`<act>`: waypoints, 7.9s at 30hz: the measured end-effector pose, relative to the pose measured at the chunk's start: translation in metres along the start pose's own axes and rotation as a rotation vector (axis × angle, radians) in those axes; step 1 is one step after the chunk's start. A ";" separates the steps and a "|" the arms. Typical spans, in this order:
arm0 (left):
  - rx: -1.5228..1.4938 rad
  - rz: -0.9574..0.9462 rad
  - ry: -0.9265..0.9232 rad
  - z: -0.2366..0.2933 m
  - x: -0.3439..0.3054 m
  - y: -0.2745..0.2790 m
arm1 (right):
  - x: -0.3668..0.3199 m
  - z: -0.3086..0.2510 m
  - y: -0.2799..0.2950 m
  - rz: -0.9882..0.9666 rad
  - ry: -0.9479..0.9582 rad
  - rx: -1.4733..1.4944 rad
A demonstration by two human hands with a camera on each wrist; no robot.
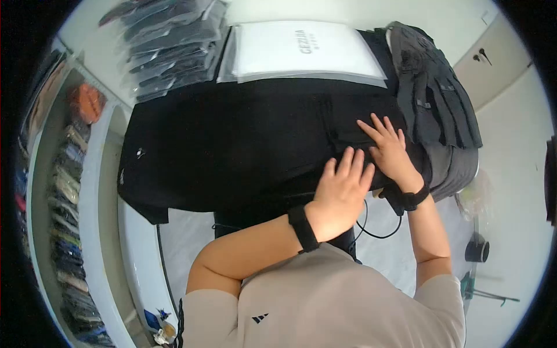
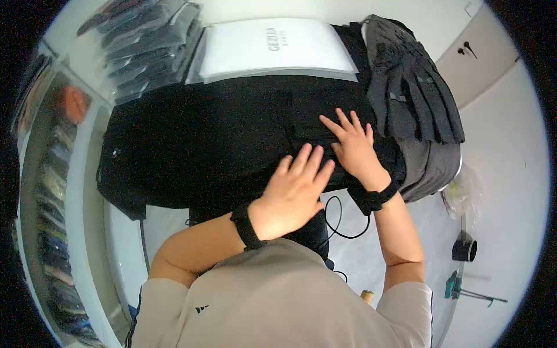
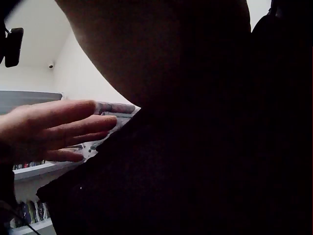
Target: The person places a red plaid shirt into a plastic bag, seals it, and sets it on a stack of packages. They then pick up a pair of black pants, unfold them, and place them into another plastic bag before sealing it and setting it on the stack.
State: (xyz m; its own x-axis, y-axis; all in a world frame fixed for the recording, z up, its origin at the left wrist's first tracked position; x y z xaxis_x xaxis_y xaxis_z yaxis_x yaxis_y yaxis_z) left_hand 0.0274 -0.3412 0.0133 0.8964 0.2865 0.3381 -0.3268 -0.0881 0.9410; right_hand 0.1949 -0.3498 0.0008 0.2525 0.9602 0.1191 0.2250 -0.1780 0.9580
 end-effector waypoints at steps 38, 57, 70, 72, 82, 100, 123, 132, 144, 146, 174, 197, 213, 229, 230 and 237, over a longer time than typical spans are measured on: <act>0.274 0.286 0.649 -0.181 -0.118 0.053 | 0.041 -0.151 -0.044 0.141 0.206 0.326; 0.367 -0.028 0.424 -0.151 -0.105 0.015 | 0.001 -0.085 0.034 0.406 0.307 0.423; 0.367 -0.016 0.432 -0.153 -0.105 0.013 | 0.017 -0.033 0.010 -0.047 0.163 0.353; 0.394 0.024 0.427 -0.152 -0.105 0.014 | 0.016 -0.038 0.015 -0.070 0.156 0.333; 0.368 0.036 0.435 -0.149 -0.106 0.017 | 0.010 -0.039 -0.006 0.188 0.200 0.182; 0.339 0.039 0.435 -0.151 -0.106 0.014 | -0.021 0.065 0.024 0.451 -0.586 0.478; 0.317 0.042 0.453 -0.154 -0.112 0.014 | 0.019 -0.094 -0.003 0.720 -0.273 0.976; 0.170 0.182 0.441 -0.159 -0.117 0.011 | 0.029 -0.211 -0.046 0.230 0.409 0.039; -0.278 0.367 0.466 -0.183 -0.141 0.023 | 0.029 -0.215 -0.047 0.150 0.441 0.117; -0.306 0.416 0.482 -0.186 -0.146 0.034 | 0.030 -0.214 -0.048 0.131 0.440 0.104; -0.195 0.519 0.654 -0.183 -0.086 0.114 | 0.028 -0.209 -0.060 0.175 0.446 0.084; 0.193 0.020 0.129 -0.132 -0.073 0.042 | -0.007 -0.138 0.008 -0.175 0.173 0.942; -0.051 0.131 0.029 -0.131 -0.095 0.054 | 0.084 -0.124 -0.038 -0.417 -0.603 1.717; -1.051 0.226 0.601 -0.211 -0.112 0.077 | 0.029 -0.119 0.047 0.212 0.291 1.231; -0.922 0.202 0.553 -0.207 -0.111 0.075 | 0.025 -0.112 0.051 0.266 0.340 1.018; -0.853 -0.037 0.587 -0.197 -0.114 0.035 | 0.016 -0.094 0.002 -0.201 -0.067 1.239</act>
State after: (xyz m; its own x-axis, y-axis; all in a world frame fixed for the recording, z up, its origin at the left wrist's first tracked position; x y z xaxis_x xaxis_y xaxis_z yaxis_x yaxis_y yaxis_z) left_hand -0.1448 -0.1892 0.0051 0.6981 0.7152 0.0334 -0.6103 0.5700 0.5502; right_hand 0.1112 -0.3143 0.0291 0.1501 0.9875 -0.0488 0.9870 -0.1468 0.0653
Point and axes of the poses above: each hand's wrist, its own x-axis towards the middle knuckle, its own y-axis out of the back of the hand, z = x × y, the point moved 4 cm from there along x, towards the middle knuckle, and after that the axes turned 12 degrees about x, right-handed, at the moved point
